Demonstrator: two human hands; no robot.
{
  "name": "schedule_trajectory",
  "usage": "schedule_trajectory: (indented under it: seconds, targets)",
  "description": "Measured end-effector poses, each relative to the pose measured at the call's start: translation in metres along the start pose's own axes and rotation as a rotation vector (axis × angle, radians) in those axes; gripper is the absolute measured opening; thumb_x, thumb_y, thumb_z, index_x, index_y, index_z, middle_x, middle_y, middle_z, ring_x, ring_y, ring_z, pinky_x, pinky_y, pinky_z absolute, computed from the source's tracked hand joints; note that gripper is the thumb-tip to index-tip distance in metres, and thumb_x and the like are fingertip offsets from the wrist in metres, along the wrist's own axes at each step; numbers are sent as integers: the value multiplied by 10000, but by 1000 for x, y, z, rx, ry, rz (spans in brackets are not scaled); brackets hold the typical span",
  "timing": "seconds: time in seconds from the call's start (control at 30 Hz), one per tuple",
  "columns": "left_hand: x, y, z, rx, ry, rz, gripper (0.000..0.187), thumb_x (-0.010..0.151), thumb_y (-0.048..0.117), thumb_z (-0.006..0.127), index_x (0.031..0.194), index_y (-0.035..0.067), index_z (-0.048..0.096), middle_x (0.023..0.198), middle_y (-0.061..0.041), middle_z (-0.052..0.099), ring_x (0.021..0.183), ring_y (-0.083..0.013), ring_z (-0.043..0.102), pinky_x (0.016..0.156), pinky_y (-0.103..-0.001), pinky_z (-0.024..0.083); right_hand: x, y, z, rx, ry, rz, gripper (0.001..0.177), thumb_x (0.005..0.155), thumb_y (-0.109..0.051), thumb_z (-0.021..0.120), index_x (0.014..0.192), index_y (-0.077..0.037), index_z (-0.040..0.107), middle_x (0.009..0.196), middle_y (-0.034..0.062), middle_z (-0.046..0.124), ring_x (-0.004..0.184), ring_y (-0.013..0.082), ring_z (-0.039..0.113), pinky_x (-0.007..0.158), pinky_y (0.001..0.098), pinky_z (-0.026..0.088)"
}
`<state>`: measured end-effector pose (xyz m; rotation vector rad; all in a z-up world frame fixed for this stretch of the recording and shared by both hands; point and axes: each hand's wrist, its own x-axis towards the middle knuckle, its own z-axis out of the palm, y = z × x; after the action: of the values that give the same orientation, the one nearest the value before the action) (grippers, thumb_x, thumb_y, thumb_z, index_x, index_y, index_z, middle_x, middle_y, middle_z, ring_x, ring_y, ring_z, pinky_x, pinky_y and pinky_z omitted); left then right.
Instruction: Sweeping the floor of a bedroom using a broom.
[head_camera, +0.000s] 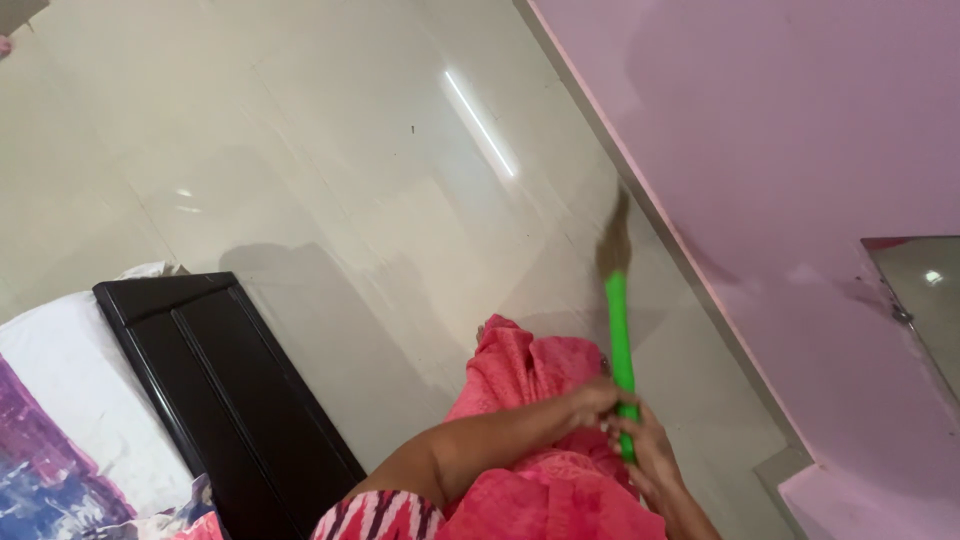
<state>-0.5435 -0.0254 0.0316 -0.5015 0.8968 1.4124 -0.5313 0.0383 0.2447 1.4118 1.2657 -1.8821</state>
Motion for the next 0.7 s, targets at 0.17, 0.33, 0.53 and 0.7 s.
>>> schedule_trajectory:
  seconds: [0.17, 0.33, 0.53, 0.7]
  targets:
    - [-26, -4, -9, -18, 96, -170, 124, 965, 158, 678, 1003, 44, 647, 782, -80, 641, 568, -202, 573, 453, -364, 478, 20, 27, 2, 88, 16, 268, 333, 934, -20, 571, 1266, -47, 560, 837, 85, 580, 636, 162, 522, 521, 294, 438]
    - [-6, 16, -94, -78, 246, -103, 222, 968, 249, 574, 999, 69, 700, 703, -64, 597, 476, -197, 495, 371, -371, 447, 142, 65, 34, 43, -115, 211, 206, 967, -64, 528, 1158, -13, 585, 799, 102, 604, 599, 184, 573, 488, 316, 489]
    - [-36, 145, -153, -182, 372, 238, 170, 970, 173, 636, 993, 8, 674, 694, -104, 626, 450, -193, 495, 330, -344, 394, 192, -20, 133, -21, -291, 52, 175, 965, -53, 543, 1126, 12, 558, 810, 100, 597, 608, 170, 581, 478, 295, 490]
    - [-86, 207, -114, -115, 376, 252, 181, 948, 207, 634, 957, 30, 595, 680, -102, 560, 446, -200, 466, 313, -370, 378, 112, -83, 156, 28, -319, -124, 341, 914, 22, 513, 1248, -40, 539, 856, 87, 596, 647, 140, 571, 509, 270, 483]
